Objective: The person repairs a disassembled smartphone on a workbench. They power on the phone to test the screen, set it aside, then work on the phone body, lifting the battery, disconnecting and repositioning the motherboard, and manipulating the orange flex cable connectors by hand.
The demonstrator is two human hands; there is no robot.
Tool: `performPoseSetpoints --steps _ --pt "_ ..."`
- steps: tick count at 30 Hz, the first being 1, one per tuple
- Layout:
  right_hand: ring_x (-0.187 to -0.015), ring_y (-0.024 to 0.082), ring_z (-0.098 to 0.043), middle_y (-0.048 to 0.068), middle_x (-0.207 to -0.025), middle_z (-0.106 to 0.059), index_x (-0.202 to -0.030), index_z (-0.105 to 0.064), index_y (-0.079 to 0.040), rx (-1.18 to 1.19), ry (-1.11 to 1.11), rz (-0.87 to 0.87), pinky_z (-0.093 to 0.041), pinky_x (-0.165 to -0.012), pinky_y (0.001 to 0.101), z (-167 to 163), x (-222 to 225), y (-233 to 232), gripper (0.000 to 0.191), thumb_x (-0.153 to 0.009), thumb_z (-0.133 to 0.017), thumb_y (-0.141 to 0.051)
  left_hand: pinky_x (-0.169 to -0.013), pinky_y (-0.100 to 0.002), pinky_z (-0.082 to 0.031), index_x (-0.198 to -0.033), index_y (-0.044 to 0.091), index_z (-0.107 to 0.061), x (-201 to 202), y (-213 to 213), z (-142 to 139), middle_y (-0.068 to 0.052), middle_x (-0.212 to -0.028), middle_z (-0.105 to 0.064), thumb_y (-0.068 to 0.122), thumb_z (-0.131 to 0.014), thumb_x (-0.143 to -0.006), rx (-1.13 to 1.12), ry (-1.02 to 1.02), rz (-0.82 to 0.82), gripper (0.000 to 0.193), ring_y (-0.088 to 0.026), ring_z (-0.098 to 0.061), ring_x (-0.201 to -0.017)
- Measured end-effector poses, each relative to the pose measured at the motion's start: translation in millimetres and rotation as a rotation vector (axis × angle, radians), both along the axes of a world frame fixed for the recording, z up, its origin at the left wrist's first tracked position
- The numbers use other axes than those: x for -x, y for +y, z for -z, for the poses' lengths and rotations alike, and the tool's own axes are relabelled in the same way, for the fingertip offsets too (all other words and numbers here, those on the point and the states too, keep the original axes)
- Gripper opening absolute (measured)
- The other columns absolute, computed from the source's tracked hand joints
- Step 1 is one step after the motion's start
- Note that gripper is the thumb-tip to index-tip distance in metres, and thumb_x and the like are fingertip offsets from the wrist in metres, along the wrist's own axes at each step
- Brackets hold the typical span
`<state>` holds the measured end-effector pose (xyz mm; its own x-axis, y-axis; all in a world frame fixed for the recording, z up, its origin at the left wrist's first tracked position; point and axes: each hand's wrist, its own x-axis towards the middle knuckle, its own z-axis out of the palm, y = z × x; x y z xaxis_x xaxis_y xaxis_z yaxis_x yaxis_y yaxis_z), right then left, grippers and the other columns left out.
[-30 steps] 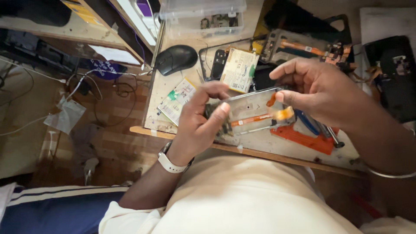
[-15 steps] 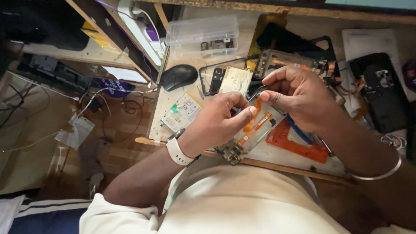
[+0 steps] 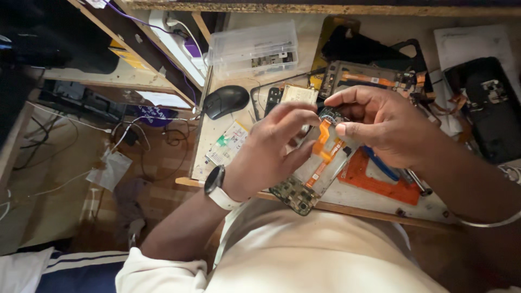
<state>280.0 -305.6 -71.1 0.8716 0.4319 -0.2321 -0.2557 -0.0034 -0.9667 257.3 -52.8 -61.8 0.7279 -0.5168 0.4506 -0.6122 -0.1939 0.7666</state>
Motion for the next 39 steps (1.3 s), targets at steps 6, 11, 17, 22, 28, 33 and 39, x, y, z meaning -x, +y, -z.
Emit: performPoseSetpoints --steps 6,11,17,22,28,33,39 --pt "-0.089 0.011 -0.062 0.011 -0.106 -0.068 -0.134 -0.057 0.005 0.022 0.01 -0.041 -0.054 -0.074 0.0278 2 -2 2 0.043 -0.092 -0.064 0.0 -0.084 -0.036 -0.057 -0.112 0.009 -0.069 -9 3 5 -0.007 -0.117 -0.063 0.006 -0.08 -0.086 -0.241 -0.591 -0.055 0.029 -0.023 -0.067 -0.099" --pt "-0.093 0.01 -0.064 0.01 -0.108 -0.068 -0.134 -0.056 0.005 0.007 0.002 -0.057 -0.056 -0.078 0.0277 4 -4 -2 0.043 -0.091 -0.062 -0.001 -0.089 -0.039 -0.057 -0.112 0.004 -0.07 -16 0 5 -0.009 -0.116 -0.062 0.008 -0.079 -0.084 -0.268 -0.624 -0.01 0.03 -0.025 -0.066 -0.101" --pt "-0.097 0.012 -0.066 0.012 -0.112 -0.07 -0.134 -0.055 0.005 0.037 -0.022 -0.055 -0.056 -0.082 0.0281 1 -1 -4 0.043 -0.091 -0.061 -0.001 -0.088 -0.038 -0.057 -0.111 0.003 -0.071 -14 -11 4 -0.009 -0.115 -0.063 0.003 -0.078 -0.082 -0.265 -0.559 -0.007 0.029 -0.026 -0.066 -0.102" --pt "-0.096 0.012 -0.068 0.012 -0.11 -0.072 -0.132 -0.056 0.004 0.118 -0.032 -0.061 -0.056 -0.081 0.0266 1 1 -6 0.044 -0.089 -0.062 -0.001 -0.087 -0.038 -0.058 -0.109 0.003 -0.069 -13 -19 6 -0.009 -0.115 -0.064 0.0 -0.077 -0.085 -0.243 -0.549 -0.013 0.025 -0.027 -0.068 -0.102" --pt "-0.09 0.017 -0.066 0.019 -0.108 -0.074 -0.146 -0.059 0.002 0.242 -0.058 -0.093 -0.055 -0.075 0.031 6 3 -15 0.049 -0.098 -0.067 0.0 -0.084 -0.038 -0.057 -0.112 0.0 -0.069 -13 -23 4 -0.01 -0.114 -0.063 0.002 -0.078 -0.09 -0.273 -0.572 -0.014 0.024 -0.027 -0.067 -0.102" --pt "-0.093 0.012 -0.067 0.011 -0.108 -0.072 -0.137 -0.057 0.004 0.164 -0.087 -0.098 -0.056 -0.08 0.0274 4 4 -15 0.047 -0.09 -0.065 -0.001 -0.083 -0.039 -0.057 -0.11 0.0 -0.069 -14 -27 1 -0.01 -0.113 -0.064 0.004 -0.075 -0.088 -0.351 -0.634 0.031 0.024 -0.028 -0.068 -0.101" --pt "-0.092 0.012 -0.069 0.01 -0.105 -0.073 -0.136 -0.057 0.0 0.215 -0.059 -0.113 -0.059 -0.08 0.0277 -6 7 -18 0.049 -0.087 -0.063 -0.003 -0.085 -0.04 -0.057 -0.11 -0.002 -0.067 -19 -32 0 -0.011 -0.115 -0.064 0.003 -0.074 -0.091 -0.344 -0.663 0.072 0.02 -0.029 -0.068 -0.101"
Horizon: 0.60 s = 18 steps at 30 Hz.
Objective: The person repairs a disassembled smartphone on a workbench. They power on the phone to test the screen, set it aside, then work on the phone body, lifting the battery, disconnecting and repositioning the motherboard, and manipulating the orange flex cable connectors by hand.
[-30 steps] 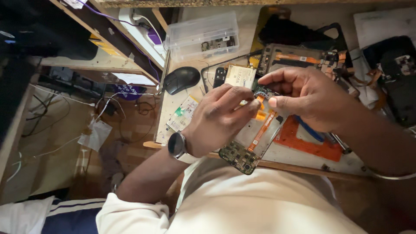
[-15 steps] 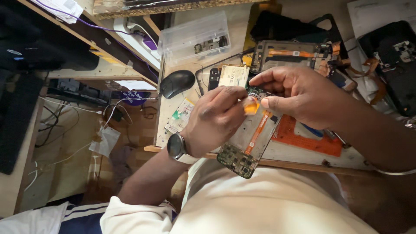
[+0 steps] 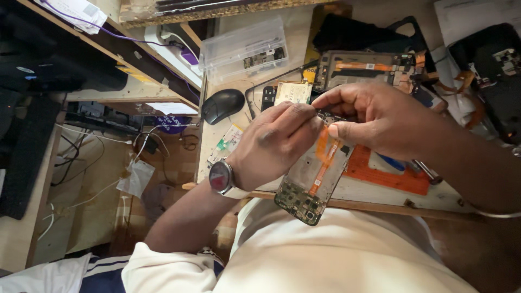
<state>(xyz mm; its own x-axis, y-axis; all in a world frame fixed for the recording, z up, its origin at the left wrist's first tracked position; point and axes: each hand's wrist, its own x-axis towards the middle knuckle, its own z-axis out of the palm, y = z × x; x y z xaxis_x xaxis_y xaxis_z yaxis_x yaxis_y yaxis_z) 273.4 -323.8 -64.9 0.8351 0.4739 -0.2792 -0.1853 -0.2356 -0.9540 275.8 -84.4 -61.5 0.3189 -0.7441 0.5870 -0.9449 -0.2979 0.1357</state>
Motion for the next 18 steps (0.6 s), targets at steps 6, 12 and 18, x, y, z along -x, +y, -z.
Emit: performPoseSetpoints --steps 6,12,18 --pt "-0.094 0.017 -0.068 0.014 -0.109 -0.072 -0.14 -0.055 -0.001 0.052 -0.029 -0.045 -0.057 -0.081 0.0323 -3 1 -3 0.05 -0.09 -0.06 0.0 -0.088 -0.038 -0.057 -0.108 0.001 -0.069 7 0 3 -0.011 -0.113 -0.063 0.001 -0.077 -0.088 0.097 0.162 -0.021 0.021 -0.029 -0.067 -0.102" --pt "-0.101 0.013 -0.068 0.01 -0.112 -0.074 -0.137 -0.057 0.0 0.014 -0.023 -0.013 -0.055 -0.086 0.0283 -4 3 7 0.048 -0.089 -0.061 -0.002 -0.089 -0.038 -0.057 -0.101 0.002 -0.067 16 6 -1 -0.011 -0.117 -0.064 -0.004 -0.075 -0.083 0.055 0.227 -0.058 0.021 -0.03 -0.066 -0.106" --pt "-0.102 0.012 -0.068 0.008 -0.113 -0.074 -0.134 -0.058 -0.001 0.05 -0.067 0.064 -0.055 -0.087 0.0267 -6 6 12 0.044 -0.09 -0.062 -0.004 -0.08 -0.033 -0.059 -0.12 0.001 -0.068 45 8 -14 -0.011 -0.108 -0.067 0.003 -0.066 -0.099 0.274 0.639 -0.205 0.021 -0.022 -0.071 -0.091"
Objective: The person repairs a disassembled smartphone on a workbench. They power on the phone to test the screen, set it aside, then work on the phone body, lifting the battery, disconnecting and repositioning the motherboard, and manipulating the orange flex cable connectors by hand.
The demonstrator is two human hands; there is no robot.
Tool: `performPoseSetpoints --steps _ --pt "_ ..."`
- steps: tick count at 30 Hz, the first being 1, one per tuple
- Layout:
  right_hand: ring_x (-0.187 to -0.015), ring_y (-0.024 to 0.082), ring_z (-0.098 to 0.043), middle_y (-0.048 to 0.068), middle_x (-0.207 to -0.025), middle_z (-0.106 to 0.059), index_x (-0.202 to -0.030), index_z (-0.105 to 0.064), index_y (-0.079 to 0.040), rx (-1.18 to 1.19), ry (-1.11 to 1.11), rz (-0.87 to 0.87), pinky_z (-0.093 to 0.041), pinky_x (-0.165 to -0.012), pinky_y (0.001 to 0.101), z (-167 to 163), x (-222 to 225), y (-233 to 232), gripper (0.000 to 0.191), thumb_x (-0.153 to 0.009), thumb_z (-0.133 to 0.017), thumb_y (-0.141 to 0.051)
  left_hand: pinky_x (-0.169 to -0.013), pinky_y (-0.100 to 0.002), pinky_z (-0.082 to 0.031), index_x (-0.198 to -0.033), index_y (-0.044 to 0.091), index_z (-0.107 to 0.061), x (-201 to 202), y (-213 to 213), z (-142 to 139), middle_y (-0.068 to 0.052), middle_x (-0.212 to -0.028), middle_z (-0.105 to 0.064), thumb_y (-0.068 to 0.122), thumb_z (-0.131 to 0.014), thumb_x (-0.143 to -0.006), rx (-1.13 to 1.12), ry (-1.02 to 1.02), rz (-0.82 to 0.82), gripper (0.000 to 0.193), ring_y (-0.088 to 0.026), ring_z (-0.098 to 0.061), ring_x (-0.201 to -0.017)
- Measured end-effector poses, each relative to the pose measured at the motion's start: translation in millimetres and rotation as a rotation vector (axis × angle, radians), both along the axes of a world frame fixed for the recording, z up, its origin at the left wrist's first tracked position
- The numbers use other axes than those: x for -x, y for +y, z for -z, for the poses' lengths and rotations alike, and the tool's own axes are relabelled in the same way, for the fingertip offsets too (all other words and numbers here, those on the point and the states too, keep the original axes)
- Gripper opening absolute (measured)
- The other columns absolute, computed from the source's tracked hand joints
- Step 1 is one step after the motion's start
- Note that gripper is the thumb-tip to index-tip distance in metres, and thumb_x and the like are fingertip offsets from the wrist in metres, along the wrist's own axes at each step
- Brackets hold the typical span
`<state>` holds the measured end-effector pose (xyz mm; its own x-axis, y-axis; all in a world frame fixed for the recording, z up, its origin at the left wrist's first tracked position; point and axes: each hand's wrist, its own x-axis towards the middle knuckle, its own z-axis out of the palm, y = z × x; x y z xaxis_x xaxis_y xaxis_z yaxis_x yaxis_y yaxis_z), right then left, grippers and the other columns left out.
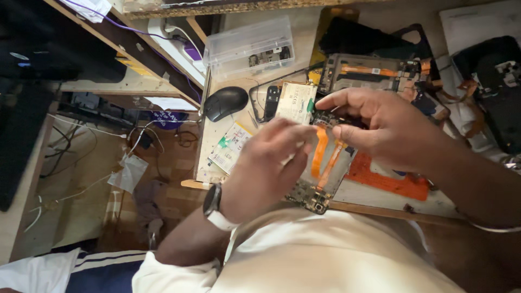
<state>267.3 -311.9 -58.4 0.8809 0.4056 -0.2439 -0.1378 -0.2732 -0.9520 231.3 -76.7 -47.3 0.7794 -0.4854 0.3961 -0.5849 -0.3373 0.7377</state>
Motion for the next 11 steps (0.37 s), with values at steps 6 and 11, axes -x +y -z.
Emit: performPoseSetpoints --steps 6,11 --pt "-0.106 0.011 -0.066 0.007 -0.117 -0.072 -0.136 -0.058 -0.001 -0.014 -0.067 0.017 -0.054 -0.089 0.0264 0 7 3 0.045 -0.091 -0.062 -0.002 -0.053 -0.023 -0.055 -0.104 -0.002 -0.06 1 -5 8 -0.002 -0.078 -0.069 0.024 -0.071 -0.094 0.229 0.763 -0.116 0.03 -0.006 -0.066 -0.063" --pt "-0.104 0.012 -0.065 0.009 -0.116 -0.072 -0.137 -0.059 -0.001 -0.005 -0.068 0.03 -0.053 -0.088 0.0268 -4 11 4 0.045 -0.092 -0.063 -0.003 -0.064 -0.021 -0.058 -0.109 -0.004 -0.062 -5 -12 34 -0.006 -0.086 -0.071 0.021 -0.073 -0.095 0.345 0.583 -0.073 0.03 -0.006 -0.067 -0.075"
